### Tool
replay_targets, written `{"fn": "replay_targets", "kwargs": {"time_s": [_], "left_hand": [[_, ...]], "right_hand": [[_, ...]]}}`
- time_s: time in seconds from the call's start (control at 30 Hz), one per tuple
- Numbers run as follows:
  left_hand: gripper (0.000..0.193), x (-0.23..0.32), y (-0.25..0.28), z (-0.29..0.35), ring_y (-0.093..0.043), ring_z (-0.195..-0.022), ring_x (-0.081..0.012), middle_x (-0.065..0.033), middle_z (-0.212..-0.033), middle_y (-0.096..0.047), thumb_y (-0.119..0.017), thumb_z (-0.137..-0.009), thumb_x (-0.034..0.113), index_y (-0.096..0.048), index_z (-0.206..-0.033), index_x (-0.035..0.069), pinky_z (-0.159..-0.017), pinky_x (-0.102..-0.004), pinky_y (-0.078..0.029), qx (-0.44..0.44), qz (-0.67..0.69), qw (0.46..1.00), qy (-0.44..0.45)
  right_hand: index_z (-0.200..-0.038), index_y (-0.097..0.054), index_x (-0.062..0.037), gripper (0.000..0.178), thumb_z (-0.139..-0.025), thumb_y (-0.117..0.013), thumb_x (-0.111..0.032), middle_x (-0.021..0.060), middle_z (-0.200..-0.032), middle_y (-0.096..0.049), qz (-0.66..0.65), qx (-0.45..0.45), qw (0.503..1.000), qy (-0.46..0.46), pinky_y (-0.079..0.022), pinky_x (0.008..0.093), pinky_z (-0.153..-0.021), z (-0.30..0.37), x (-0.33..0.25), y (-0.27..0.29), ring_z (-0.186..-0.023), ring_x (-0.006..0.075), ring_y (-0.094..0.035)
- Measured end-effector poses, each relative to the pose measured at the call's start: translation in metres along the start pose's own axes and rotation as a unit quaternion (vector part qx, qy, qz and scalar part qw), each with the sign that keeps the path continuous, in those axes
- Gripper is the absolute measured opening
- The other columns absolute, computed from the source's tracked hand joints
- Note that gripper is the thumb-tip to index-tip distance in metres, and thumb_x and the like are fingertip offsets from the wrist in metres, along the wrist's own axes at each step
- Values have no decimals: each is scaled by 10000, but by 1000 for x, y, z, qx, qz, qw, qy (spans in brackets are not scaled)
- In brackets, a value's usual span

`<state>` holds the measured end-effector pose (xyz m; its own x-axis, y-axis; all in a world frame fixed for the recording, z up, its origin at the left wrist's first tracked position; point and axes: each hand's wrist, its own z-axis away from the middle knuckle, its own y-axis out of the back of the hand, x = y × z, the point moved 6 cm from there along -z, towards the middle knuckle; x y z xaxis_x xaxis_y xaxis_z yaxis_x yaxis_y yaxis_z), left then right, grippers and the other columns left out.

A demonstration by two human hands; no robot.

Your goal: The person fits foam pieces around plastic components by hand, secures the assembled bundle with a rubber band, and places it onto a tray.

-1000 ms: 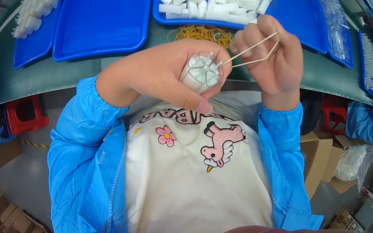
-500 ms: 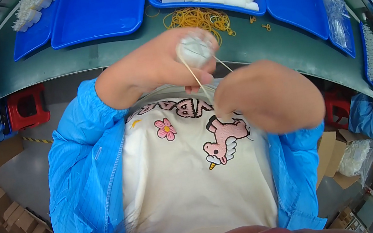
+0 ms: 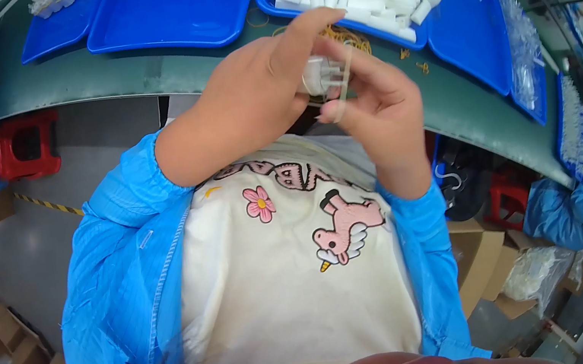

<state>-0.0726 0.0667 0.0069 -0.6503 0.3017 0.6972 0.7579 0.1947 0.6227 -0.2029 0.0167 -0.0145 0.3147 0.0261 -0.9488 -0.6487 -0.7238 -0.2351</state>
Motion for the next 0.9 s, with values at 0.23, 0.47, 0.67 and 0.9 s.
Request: {"fn": "replay_targets", "kwargs": {"time_s": [0.23,0.47,0.67,0.9], "left_hand": [[910,-1,-1,5,-643,-996,-314,-147,-1175,-615,-728,-717,7,-321,-1518,149,-763,-388,-545,-12,-24,998,-61],[668,-18,1,16,-567,-1206,-205,-95,-1343,-553,-755,-823,134,-471,-1424,72,-955,-332,-503,-93,410,900,113],[611,-31,-4,18,-582,-1182,-218,-86,-1309,-549,-793,-804,128,-515,-1344,64,-955,-343,-521,-17,458,885,88],[631,-30,-2,20,-595,-1145,-218,-70,-1336,-479,-809,-736,-18,-523,-1293,54,-895,-314,-576,11,448,890,85]], "right_hand": [[-1115,-588,33,375,-773,-726,97,73,-1170,-537,148,7,989,-12,-574,300,-870,-7,4,-9,-1059,179,-608],[-1235,-535,31,414,-859,-707,0,146,-1229,-579,-141,96,985,19,-508,343,-964,-8,6,14,-1098,212,-608],[-1313,-485,39,433,-908,-637,18,193,-1330,-555,4,86,994,69,-519,324,-935,-8,-8,1,-1073,205,-623],[-1324,-487,54,426,-915,-603,46,206,-1397,-485,121,72,985,101,-522,329,-941,-9,-13,-1,-1116,210,-607]]}}
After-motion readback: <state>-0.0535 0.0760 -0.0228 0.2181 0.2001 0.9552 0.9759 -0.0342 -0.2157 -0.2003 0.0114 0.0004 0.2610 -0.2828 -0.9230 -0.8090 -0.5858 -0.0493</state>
